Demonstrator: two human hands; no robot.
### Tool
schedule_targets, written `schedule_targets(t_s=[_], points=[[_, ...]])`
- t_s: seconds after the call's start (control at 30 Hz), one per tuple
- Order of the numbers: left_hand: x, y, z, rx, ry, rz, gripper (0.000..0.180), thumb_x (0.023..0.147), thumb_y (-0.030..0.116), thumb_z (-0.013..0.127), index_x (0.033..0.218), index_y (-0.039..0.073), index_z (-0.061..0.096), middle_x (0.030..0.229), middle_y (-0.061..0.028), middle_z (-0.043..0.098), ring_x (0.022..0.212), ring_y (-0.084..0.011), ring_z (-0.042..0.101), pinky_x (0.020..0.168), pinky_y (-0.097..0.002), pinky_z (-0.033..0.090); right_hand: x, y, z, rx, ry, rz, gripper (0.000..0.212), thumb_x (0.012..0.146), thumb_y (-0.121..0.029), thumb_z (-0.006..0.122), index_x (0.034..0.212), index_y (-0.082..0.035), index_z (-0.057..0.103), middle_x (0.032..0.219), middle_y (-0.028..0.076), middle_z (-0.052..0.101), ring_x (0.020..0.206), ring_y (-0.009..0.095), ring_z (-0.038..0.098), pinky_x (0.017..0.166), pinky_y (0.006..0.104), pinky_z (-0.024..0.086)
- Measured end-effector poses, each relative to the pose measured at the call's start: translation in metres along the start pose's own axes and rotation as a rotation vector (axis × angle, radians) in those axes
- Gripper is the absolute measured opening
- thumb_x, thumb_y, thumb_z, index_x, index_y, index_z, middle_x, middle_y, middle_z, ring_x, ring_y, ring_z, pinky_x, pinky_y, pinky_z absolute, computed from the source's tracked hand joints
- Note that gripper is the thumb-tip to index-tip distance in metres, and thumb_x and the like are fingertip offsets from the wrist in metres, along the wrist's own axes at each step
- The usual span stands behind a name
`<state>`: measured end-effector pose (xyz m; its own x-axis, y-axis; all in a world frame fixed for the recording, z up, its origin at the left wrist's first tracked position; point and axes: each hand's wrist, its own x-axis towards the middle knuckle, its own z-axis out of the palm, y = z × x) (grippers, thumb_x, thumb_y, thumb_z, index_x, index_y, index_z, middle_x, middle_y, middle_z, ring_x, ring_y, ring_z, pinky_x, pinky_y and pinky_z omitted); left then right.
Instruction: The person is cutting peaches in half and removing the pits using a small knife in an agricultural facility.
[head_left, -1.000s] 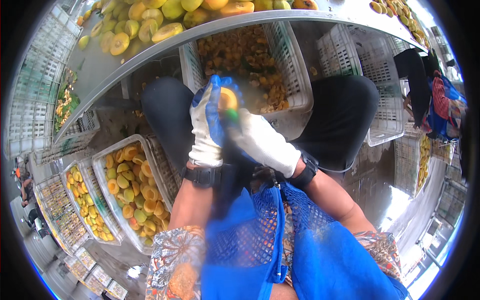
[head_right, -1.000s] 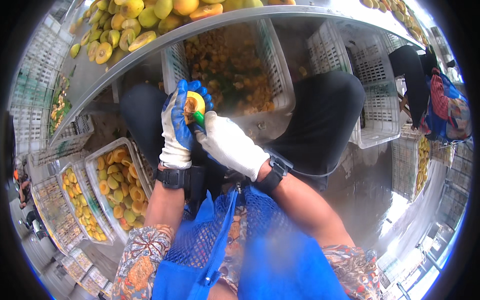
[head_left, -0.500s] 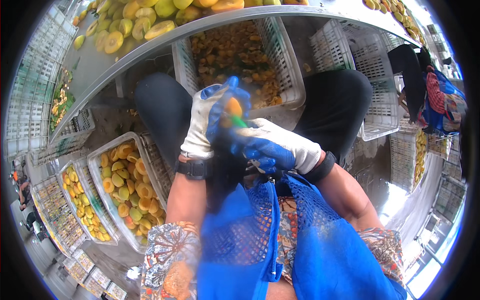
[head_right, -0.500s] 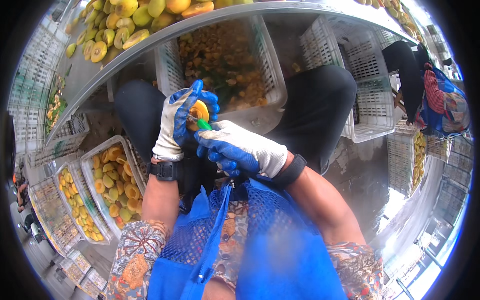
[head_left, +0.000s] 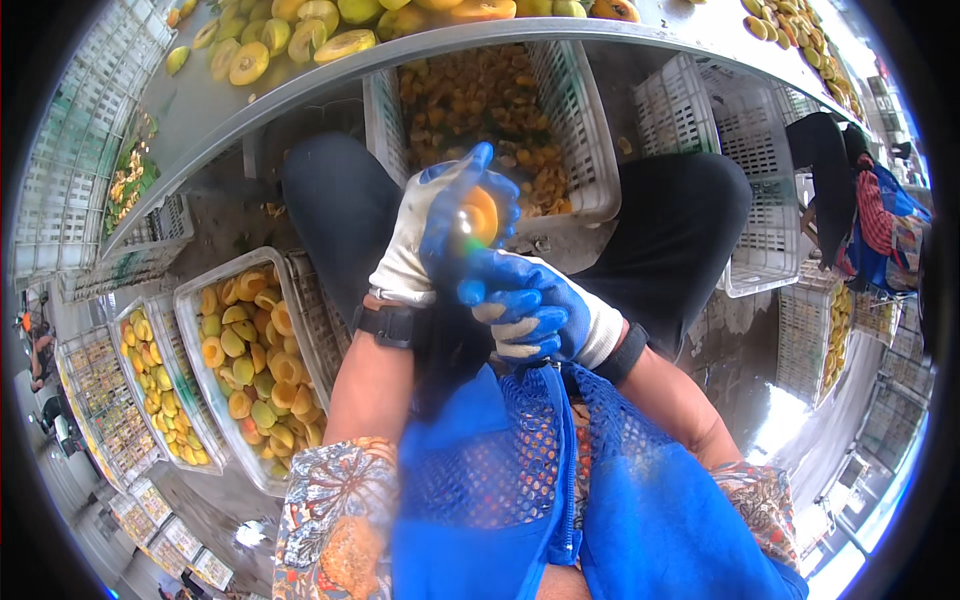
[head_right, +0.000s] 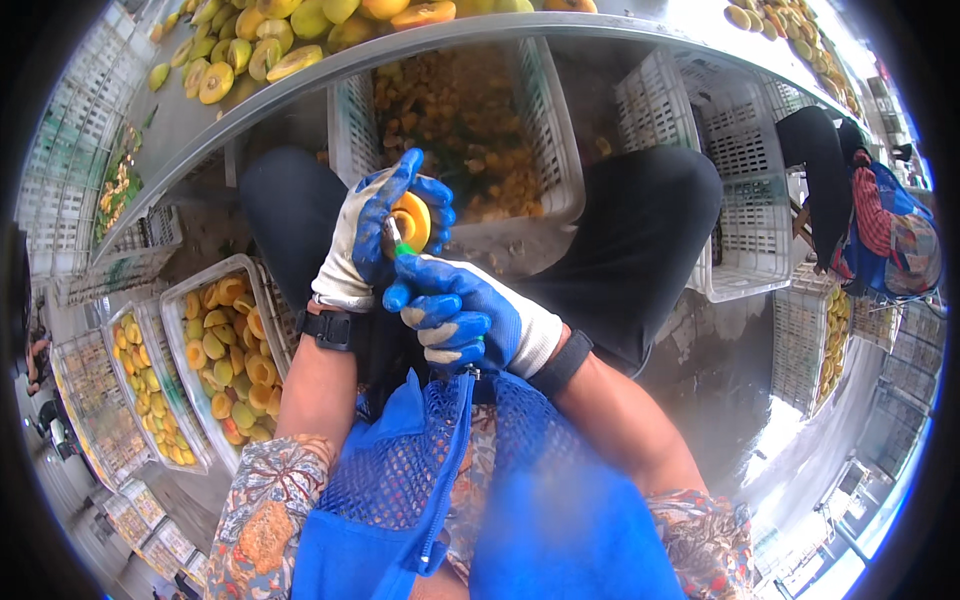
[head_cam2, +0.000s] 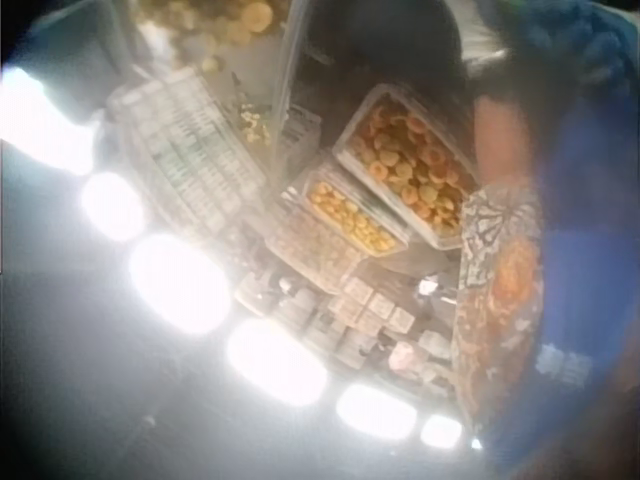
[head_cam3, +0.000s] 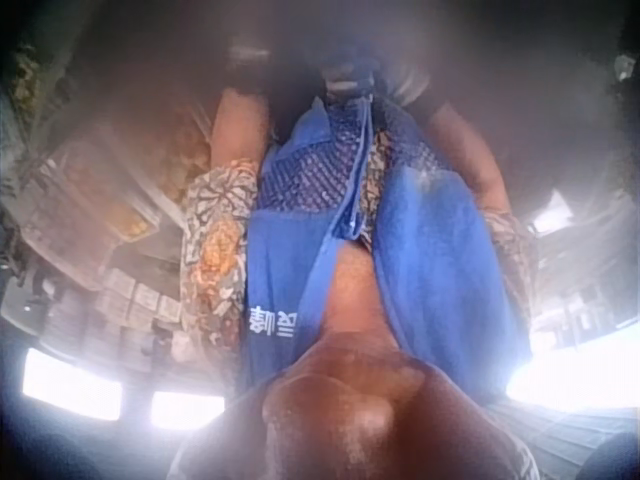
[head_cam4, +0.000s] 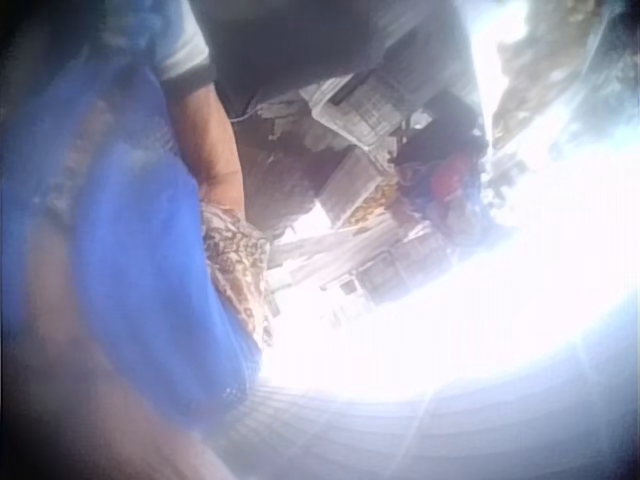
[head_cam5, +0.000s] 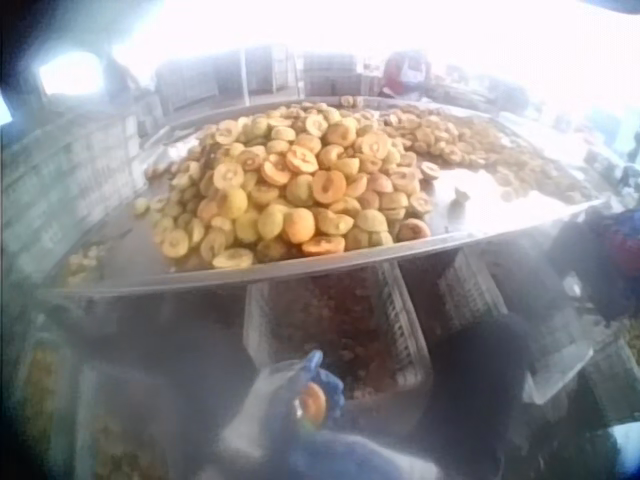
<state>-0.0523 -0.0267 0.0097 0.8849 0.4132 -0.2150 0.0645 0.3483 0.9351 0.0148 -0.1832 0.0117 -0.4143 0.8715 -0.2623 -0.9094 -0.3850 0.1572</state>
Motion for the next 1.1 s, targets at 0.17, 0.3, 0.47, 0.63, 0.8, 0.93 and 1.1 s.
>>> schedule_targets(t_s=[0.17, 0.3, 0.47, 0.63, 0.8, 0.93, 1.1], points=[[0.015, -0.008, -0.002, -0.437, 0.151, -0.249, 0.050, 0.095, 0.049, 0.054, 0.100, 0.001, 0.064, 0.083, -0.0122, 0.068, 0.071, -0.0218, 0.066, 0.065, -0.0335, 0.056, 0.012, 0.001, -0.005, 0.263, -0.193, -0.055, 0.043, 0.104, -0.034, 0.035, 0.105, 0.001, 0.059, 0.060, -0.007, 0.045, 0.038, 0.004, 0.042, 0.035, 0.0236, 0.035], [0.024, -0.039, -0.015, -0.388, 0.244, -0.168, 0.048, 0.094, 0.048, 0.055, 0.100, 0.001, 0.064, 0.081, -0.0122, 0.067, 0.071, -0.0219, 0.066, 0.067, -0.0336, 0.056, 0.015, 0.000, -0.005, 0.277, -0.412, -0.030, 0.046, 0.105, -0.036, 0.034, 0.110, 0.003, 0.059, 0.060, -0.005, 0.046, 0.038, 0.005, 0.045, 0.035, 0.0251, 0.036], [0.031, -0.054, -0.020, -0.400, 0.352, 0.147, 0.054, 0.096, 0.049, 0.051, 0.116, 0.000, 0.059, 0.106, -0.0150, 0.065, 0.091, -0.0255, 0.066, 0.078, -0.0392, 0.058, -0.006, -0.017, 0.003, 0.100, -0.137, -0.339, 0.049, 0.105, -0.037, 0.032, 0.109, 0.005, 0.056, 0.069, 0.002, 0.054, 0.036, 0.005, 0.043, 0.038, 0.0258, 0.040], [0.027, -0.014, -0.019, -1.114, 0.058, -0.104, 0.061, 0.094, 0.050, 0.052, 0.128, -0.001, 0.053, 0.124, -0.0186, 0.060, 0.117, -0.0316, 0.057, 0.100, -0.0444, 0.047, -0.028, -0.050, 0.042, -0.635, 0.433, -0.495, 0.037, 0.100, -0.037, 0.050, 0.100, -0.001, 0.059, 0.059, -0.002, 0.045, 0.037, 0.004, 0.037, 0.036, 0.0205, 0.031], [0.023, -0.027, -0.027, 0.038, 0.266, 0.310, 0.049, 0.097, 0.035, 0.052, 0.130, -0.001, 0.050, 0.126, -0.0189, 0.059, 0.118, -0.0316, 0.057, 0.090, -0.0400, 0.055, -0.003, -0.063, 0.023, -1.115, 0.829, -0.574, 0.033, 0.098, -0.035, 0.054, 0.097, -0.003, 0.059, 0.062, 0.002, 0.052, 0.040, 0.010, 0.044, 0.037, 0.0246, 0.036], [0.007, -0.001, -0.027, -0.847, 0.109, 0.301, 0.042, 0.093, 0.019, 0.059, 0.128, -0.002, 0.052, 0.130, -0.0190, 0.056, 0.120, -0.0343, 0.054, 0.101, -0.0455, 0.047, 0.005, -0.072, -0.048, -2.036, 1.143, -0.554, 0.032, 0.094, -0.031, 0.056, 0.096, 0.001, 0.053, 0.080, 0.026, 0.063, 0.079, 0.042, 0.063, 0.068, 0.0495, 0.047], [-0.041, 0.043, -0.097, -0.912, 0.320, 0.473, 0.044, 0.095, 0.024, 0.056, 0.128, -0.004, 0.051, 0.134, -0.0213, 0.052, 0.126, -0.0365, 0.049, 0.109, -0.0519, 0.038, 0.006, -0.063, -0.045, -1.831, 1.220, -0.295, 0.041, 0.093, -0.037, 0.054, 0.111, -0.001, 0.056, 0.102, 0.026, 0.064, 0.099, 0.044, 0.059, 0.082, 0.0484, 0.045]])
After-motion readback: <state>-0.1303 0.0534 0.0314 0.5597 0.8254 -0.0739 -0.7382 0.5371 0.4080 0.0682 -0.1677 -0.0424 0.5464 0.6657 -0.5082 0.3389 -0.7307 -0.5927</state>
